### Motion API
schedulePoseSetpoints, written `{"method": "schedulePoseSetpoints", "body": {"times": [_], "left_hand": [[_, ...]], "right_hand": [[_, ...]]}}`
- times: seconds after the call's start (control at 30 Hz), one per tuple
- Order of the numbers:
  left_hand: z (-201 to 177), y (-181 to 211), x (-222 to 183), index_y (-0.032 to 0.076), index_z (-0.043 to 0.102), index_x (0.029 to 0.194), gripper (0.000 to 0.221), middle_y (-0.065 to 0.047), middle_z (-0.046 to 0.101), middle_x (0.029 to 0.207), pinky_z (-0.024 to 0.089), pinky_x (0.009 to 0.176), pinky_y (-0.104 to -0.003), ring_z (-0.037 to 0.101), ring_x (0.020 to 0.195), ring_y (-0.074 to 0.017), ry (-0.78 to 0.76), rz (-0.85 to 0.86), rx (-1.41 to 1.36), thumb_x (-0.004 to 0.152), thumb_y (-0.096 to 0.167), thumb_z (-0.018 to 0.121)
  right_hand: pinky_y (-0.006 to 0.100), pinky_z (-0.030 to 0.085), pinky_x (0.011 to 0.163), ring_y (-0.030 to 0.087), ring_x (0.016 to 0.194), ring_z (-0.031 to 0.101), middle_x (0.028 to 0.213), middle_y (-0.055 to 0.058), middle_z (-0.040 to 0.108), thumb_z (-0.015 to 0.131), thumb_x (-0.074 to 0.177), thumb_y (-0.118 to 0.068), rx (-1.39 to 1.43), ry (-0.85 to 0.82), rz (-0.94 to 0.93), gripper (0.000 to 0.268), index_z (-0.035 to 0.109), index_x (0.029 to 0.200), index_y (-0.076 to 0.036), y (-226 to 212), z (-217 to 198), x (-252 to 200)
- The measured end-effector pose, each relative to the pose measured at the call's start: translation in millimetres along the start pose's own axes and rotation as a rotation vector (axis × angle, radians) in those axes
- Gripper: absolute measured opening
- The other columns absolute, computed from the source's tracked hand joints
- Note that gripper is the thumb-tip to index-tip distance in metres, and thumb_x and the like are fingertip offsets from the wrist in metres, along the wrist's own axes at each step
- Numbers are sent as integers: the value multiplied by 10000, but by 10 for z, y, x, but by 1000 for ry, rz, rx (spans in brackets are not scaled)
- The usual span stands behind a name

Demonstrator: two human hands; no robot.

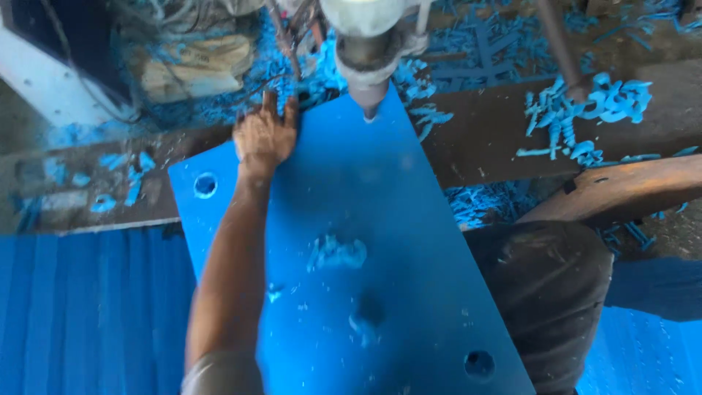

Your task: The person is using a drill press to drill holes into several blue plastic sheets.

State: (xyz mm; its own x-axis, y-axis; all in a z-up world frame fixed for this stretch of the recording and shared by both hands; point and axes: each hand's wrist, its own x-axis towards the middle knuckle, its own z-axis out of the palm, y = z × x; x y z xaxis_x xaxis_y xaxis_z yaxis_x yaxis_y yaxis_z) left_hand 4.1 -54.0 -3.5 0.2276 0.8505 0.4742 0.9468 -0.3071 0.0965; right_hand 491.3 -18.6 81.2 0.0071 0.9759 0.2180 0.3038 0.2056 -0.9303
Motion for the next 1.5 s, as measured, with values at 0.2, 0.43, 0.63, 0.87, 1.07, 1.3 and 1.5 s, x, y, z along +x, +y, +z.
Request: {"method": "schedulePoseSetpoints", "body": {"times": [0.2, 0.43, 0.63, 0.87, 1.07, 1.3, 1.5], "left_hand": [[649, -300, 84, 176, 737, 1109, 220, -147, 736, 903, 558, 576, -536, 718, 773, -353, -123, 212, 360, 1083, 286, 548], [322, -110, 425, 61, 689, 1120, 469, -286, 660, 1186, 449, 953, -605, 611, 1108, -489, -500, -225, -17, 1049, 411, 385], [75, 61, 308, 108, 687, 1165, 427, -267, 684, 1195, 465, 976, -594, 631, 1129, -473, -487, -169, 38, 1034, 341, 354], [376, -113, 217, 114, 746, 987, 407, -232, 738, 1041, 525, 884, -581, 700, 981, -451, -361, -151, 88, 1016, 317, 394], [417, -116, 227, 86, 735, 885, 370, -226, 753, 917, 561, 762, -581, 728, 841, -443, -281, -57, 88, 994, 258, 426], [372, -111, 186, 66, 753, 897, 398, -243, 748, 953, 510, 861, -595, 715, 893, -452, -265, -131, 45, 984, 297, 440], [362, -107, 274, 48, 771, 887, 447, -252, 745, 971, 452, 969, -610, 702, 937, -453, -274, -243, -6, 979, 320, 429]], "right_hand": [[402, 520, 852, 138, 885, 760, 1085, -24, 708, 396, 1054, -621, -19, 2, 17, 482, 580, 1237, -215, 127, -188, -417], [401, 518, 857, 142, 888, 754, 1079, -18, 701, 394, 1057, -616, -27, 4, -15, 473, 573, 1227, -212, 136, -198, -674], [400, 516, 862, 146, 891, 749, 1073, -13, 695, 393, 1059, -611, -33, 37, -42, 466, 567, 1218, -209, 137, -257, -606], [399, 514, 867, 150, 895, 743, 1067, -8, 689, 391, 1062, -606, -34, 19, -52, 458, 560, 1207, -206, 68, -174, -437], [399, 513, 871, 154, 898, 738, 1062, -3, 683, 389, 1065, -602, -47, 29, -75, 451, 554, 1198, -203, -76, -202, -423], [398, 511, 876, 158, 901, 732, 1055, 3, 676, 387, 1068, -596, -28, -1, -99, 444, 546, 1188, -200, -71, -3, -343], [397, 509, 881, 162, 904, 727, 1050, 8, 671, 386, 1070, -592, -24, -20, -149, 437, 540, 1179, -197, -220, 68, -166]]}}
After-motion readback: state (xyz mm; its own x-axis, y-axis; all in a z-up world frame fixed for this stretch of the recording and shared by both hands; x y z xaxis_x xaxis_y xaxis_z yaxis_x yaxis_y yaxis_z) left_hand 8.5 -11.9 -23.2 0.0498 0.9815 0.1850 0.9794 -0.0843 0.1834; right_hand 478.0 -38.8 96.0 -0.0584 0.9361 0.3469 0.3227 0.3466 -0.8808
